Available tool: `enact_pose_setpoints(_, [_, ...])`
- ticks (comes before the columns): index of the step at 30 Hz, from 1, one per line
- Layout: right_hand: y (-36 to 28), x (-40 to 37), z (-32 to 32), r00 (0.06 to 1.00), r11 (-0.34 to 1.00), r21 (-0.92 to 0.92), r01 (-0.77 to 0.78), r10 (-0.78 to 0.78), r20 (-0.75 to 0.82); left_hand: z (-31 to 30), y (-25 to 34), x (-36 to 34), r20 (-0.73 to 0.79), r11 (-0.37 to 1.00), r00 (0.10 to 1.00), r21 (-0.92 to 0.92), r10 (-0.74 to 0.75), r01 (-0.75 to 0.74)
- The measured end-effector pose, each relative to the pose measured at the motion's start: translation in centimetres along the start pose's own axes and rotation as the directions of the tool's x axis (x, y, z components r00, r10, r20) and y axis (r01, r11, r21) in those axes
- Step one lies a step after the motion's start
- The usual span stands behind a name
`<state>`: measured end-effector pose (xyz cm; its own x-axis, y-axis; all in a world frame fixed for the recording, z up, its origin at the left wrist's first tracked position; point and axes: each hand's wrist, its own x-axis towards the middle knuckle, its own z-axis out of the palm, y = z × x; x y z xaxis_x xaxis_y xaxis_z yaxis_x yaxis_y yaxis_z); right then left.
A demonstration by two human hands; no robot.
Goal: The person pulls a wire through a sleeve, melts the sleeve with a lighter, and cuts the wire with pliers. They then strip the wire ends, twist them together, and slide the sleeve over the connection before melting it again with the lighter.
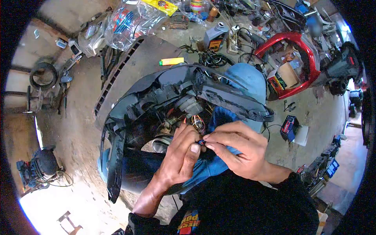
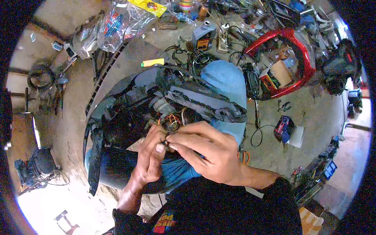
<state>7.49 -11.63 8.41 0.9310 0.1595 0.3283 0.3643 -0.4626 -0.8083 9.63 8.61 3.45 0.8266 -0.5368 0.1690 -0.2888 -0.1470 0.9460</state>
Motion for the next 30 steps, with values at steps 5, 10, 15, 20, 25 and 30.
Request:
enact_pose_setpoints(5, [-0.1, 0.1, -0.5, 1.0, 0.998, -0.065, 0.004, -0.003, 0.02, 0.2, 0.0, 0.3, -0.004, 0.996, 0.999, 0.072, 0.05, -0.05])
enact_pose_setpoints(10, [0.4, -0.5, -0.3, 0.997, 0.987, -0.153, 0.042, -0.052, -0.061, 0.6, 0.2, 0.4, 0.016, 0.966, 0.997, 0.248, 0.071, -0.073])
enact_pose_setpoints(15, [0.3, -1.3, -1.6, 0.987, 0.955, -0.274, 0.117, -0.141, -0.071, 0.6, 0.2, 0.5, 0.02, 0.896, 0.99, 0.423, 0.136, -0.132])
enact_pose_setpoints(20, [0.8, -2.9, -2.5, 0.989, 0.952, -0.277, 0.134, -0.144, -0.015, 0.2, 0.7, 0.6, 0.099, 0.781, 0.968, 0.575, 0.231, -0.245])
enact_pose_setpoints(25, [-0.1, -2.8, -2.7, 0.983, 0.999, -0.005, -0.052, 0.052, 0.178, 0.6, 0.9, 0.7, 0.092, 0.742, 0.907, 0.544, 0.411, -0.391])
enact_pose_setpoints(30, [-0.4, -2.3, -2.6, 0.95, 0.983, -0.113, -0.145, 0.171, 0.262, 0.9, 0.5, 0.1, 0.103, 0.725, 0.909, 0.569, 0.405, -0.387])
